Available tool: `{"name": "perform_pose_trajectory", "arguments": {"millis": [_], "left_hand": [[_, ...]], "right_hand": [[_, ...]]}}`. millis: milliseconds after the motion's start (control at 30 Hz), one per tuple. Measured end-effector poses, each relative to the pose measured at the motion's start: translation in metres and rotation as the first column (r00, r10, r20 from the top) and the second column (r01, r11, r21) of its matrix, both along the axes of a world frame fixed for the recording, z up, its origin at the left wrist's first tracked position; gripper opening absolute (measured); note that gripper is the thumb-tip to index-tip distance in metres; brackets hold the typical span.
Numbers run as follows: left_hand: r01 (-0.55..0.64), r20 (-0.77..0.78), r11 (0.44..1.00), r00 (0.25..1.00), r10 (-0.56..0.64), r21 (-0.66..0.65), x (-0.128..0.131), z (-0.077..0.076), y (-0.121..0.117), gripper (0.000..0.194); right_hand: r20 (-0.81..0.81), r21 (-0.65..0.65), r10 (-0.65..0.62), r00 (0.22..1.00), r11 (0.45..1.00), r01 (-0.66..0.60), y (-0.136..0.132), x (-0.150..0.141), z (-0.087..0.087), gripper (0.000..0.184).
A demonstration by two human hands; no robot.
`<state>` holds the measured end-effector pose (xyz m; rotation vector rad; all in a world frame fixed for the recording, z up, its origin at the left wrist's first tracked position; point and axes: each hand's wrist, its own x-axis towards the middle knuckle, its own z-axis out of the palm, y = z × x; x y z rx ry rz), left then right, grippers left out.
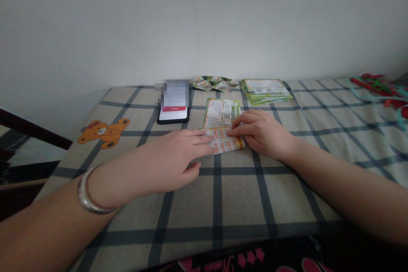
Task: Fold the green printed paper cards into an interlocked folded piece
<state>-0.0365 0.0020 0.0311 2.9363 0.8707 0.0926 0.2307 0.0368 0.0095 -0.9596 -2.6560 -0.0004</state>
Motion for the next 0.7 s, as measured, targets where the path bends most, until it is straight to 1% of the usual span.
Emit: {"name": "perform_pose_trajectory", "arguments": {"millis": [133,300,367,533,700], "left_hand": [[0.019,0.017,0.999,1.0,-0.019,0.03,0.0005,-0.0019,0.0006,0.048],[0.007,0.044,0.997,0.999,-0.011,0.083,0.0008,-0.0016,-0.0017,0.042],[0.004,0.038,0.997,0.999,-0.006,0.073,0.0007,-0.0003,-0.0029,0.041],[0.007,0.016,0.999,1.0,-0.007,0.033,0.0016,0.0036,-0.0047,0.047],[-0.009,-0.033,0.999,0.999,0.01,0.045,0.0052,0.0064,-0.0064,0.044]], "right_hand": [[-0.017,0.012,0.005,1.0,1.0,-0.005,0.0002,-0.0002,-0.0003,0.038],[-0.017,0.0,0.001,1.0,1.0,-0.001,-0.0006,-0.001,0.0013,0.039],[-0.018,-0.001,0.0,1.0,1.0,0.0,-0.0009,-0.0009,0.0019,0.039],[-0.017,-0.008,0.007,1.0,1.0,-0.007,-0.0005,-0.0004,0.0018,0.038],[-0.021,-0.015,0.017,1.0,1.0,-0.018,-0.0003,-0.0007,0.0021,0.039]]}}
